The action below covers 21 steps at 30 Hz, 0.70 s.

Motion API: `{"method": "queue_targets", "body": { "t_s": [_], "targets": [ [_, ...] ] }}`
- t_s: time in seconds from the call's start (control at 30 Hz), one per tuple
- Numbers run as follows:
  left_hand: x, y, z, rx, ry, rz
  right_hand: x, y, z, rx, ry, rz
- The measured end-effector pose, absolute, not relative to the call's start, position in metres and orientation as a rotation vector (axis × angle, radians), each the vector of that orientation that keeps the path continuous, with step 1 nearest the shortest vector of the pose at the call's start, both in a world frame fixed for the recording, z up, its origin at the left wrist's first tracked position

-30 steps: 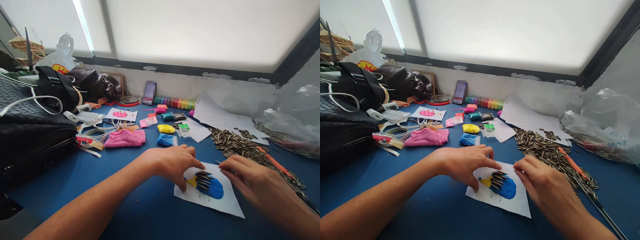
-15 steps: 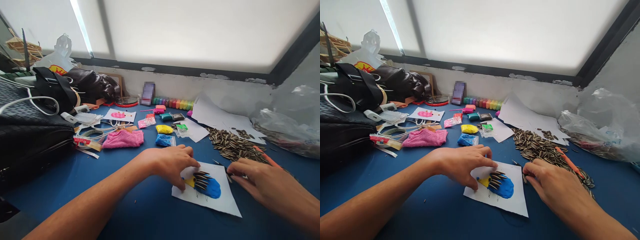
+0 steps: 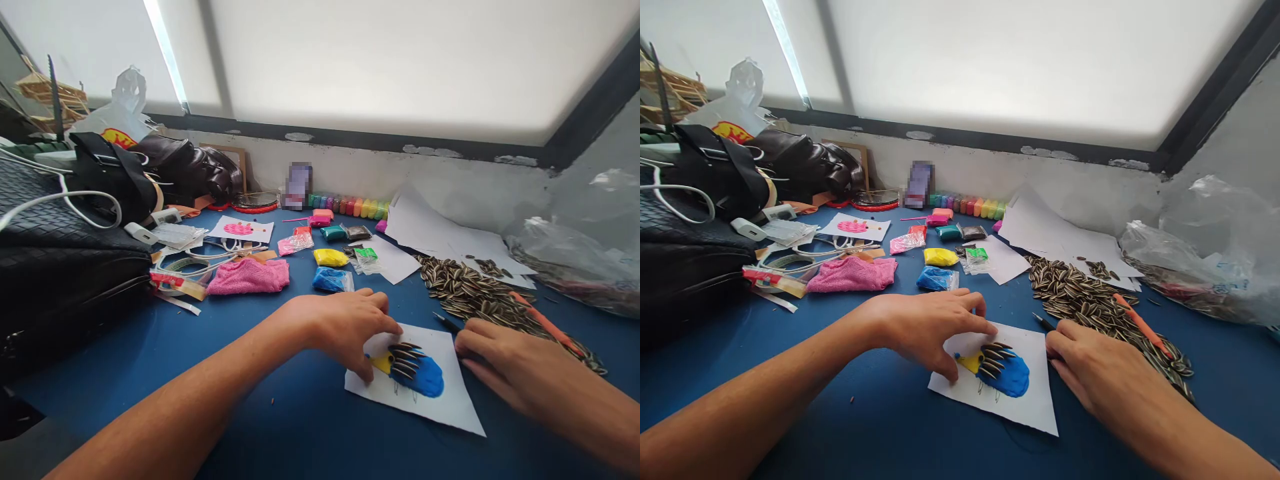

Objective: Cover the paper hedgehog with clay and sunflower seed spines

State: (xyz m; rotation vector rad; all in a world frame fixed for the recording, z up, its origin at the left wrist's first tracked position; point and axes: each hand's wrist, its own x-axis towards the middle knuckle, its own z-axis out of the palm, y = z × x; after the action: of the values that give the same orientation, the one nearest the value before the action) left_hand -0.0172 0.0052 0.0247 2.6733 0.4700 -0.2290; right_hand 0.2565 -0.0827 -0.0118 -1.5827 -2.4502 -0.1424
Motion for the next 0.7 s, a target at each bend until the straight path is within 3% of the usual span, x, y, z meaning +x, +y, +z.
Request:
{"method": "queue_targets", "body": {
  "t_s": [0.2, 0.43, 0.7],
  "targets": [
    [-0.016, 0.004, 0.022, 2.693, 0.462, -0.2, 0.25, -0.085, -0.004, -1.587, -2.55, -0.238],
    [-0.016, 0.004, 0.022, 2.696, 0.463, -0.195, 0.224, -0.095, 0.013, -1.437, -2.447, 0.231],
    [-0.016, 0.002, 0.021, 2.708, 0.476, -0.197, 0.211, -0.097, 0.003, -1.387, -2.401, 0.216]
  ]
}}
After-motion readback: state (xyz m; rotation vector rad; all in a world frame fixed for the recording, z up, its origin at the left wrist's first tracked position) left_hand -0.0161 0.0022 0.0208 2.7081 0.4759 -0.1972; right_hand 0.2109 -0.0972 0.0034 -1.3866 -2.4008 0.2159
